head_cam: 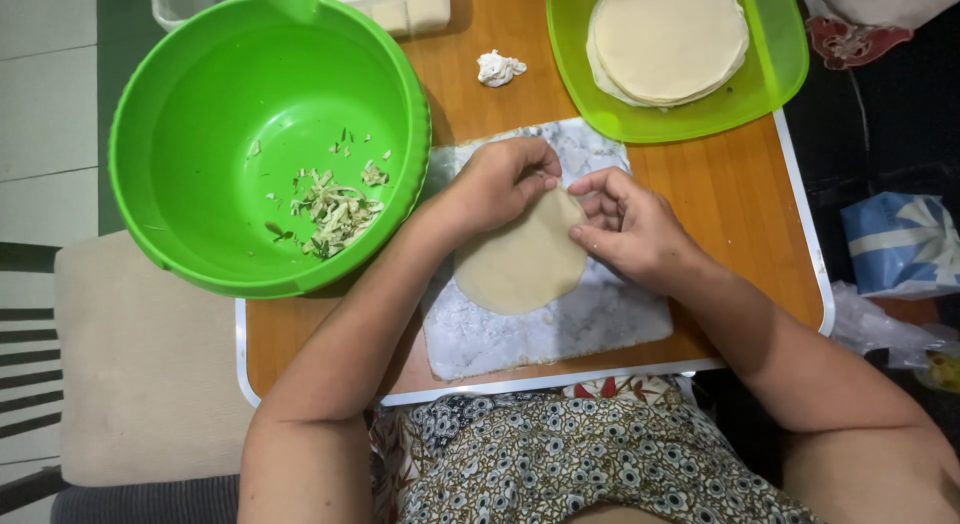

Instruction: Rolling and sealing spring rolls with vegetable filling.

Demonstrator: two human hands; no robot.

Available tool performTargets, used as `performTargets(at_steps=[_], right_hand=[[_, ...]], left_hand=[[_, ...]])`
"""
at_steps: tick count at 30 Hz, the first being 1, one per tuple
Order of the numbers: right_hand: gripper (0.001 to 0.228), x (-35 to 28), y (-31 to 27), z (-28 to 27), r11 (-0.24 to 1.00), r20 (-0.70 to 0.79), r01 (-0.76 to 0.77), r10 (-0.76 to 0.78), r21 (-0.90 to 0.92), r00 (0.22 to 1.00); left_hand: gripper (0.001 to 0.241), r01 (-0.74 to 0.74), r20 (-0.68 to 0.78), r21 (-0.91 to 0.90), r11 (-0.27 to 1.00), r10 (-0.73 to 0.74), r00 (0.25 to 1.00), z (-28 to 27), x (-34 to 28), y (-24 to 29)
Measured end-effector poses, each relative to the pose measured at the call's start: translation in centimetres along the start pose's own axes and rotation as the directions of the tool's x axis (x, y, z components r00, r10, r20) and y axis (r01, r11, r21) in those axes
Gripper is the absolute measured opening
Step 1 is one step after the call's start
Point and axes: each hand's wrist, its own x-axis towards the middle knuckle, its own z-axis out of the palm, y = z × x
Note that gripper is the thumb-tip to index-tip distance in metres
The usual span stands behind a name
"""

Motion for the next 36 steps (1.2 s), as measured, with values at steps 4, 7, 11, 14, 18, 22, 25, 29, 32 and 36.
performTargets(at_steps=[4,7,11,14,18,22,25,29,32,36], right_hand=[[0.043,-0.5,-1.2,0.3,0.982,-0.088,-0.023,0.007,-0.186,0.996],[0.039,-1.0,-3.0,0.9,0.931,-0.154,-0.061,0.006,-0.359,0.988],[0.038,-1.1,-4.0,0.8,0.727,-0.166,0.004,-0.162,-0.686,0.973],[0.033,-1.5,-5.0,0.3,0.618,-0.092,0.136,-0.323,-0.774,0.942],[0.021,-1.3,-5.7,0.6,0.639,-0.150,0.097,-0.321,-0.763,0.935],[0.018,-0.6,-6.3,2.3,0.360,0.286,0.519,-0.533,-0.775,0.796],[0.020,1.6,-7.5,4.6,0.204,0.492,0.673,-0.540,-0.711,0.683],[0.022,6.2,-6.8,7.2,0.093,0.674,0.800,-0.486,-0.592,0.556],[0.022,8.3,-5.5,8.0,0.215,0.701,0.761,-0.297,-0.612,0.648],[0.021,7.9,-6.4,8.8,0.130,0.720,0.768,-0.280,-0.627,0.635]], left_hand=[[0.010,0.019,0.033,0.016,1.000,-0.020,0.999,0.2,0.5,-0.7],[0.013,0.058,0.027,-0.023,0.998,-0.057,0.998,0.1,0.7,-0.2],[0.018,-0.052,-0.150,-0.002,0.999,0.051,0.987,0.6,0.4,-0.2],[0.022,-0.109,-0.364,0.252,0.961,0.199,0.910,0.6,-1.5,0.2],[0.030,0.006,-0.419,0.290,0.957,0.121,0.900,0.0,-7.9,3.3],[0.026,0.249,-0.425,0.227,0.942,-0.134,0.895,-0.3,-13.5,4.9],[0.026,0.379,-0.477,0.267,0.886,-0.220,0.851,0.2,-15.0,5.5],[0.028,0.333,-0.560,0.308,0.891,-0.113,0.821,1.5,-14.6,6.8],[0.023,0.345,-0.573,0.300,0.889,-0.121,0.811,2.3,-14.2,6.8],[0.023,0.367,-0.580,0.275,0.889,-0.151,0.801,3.0,-14.1,5.4]])
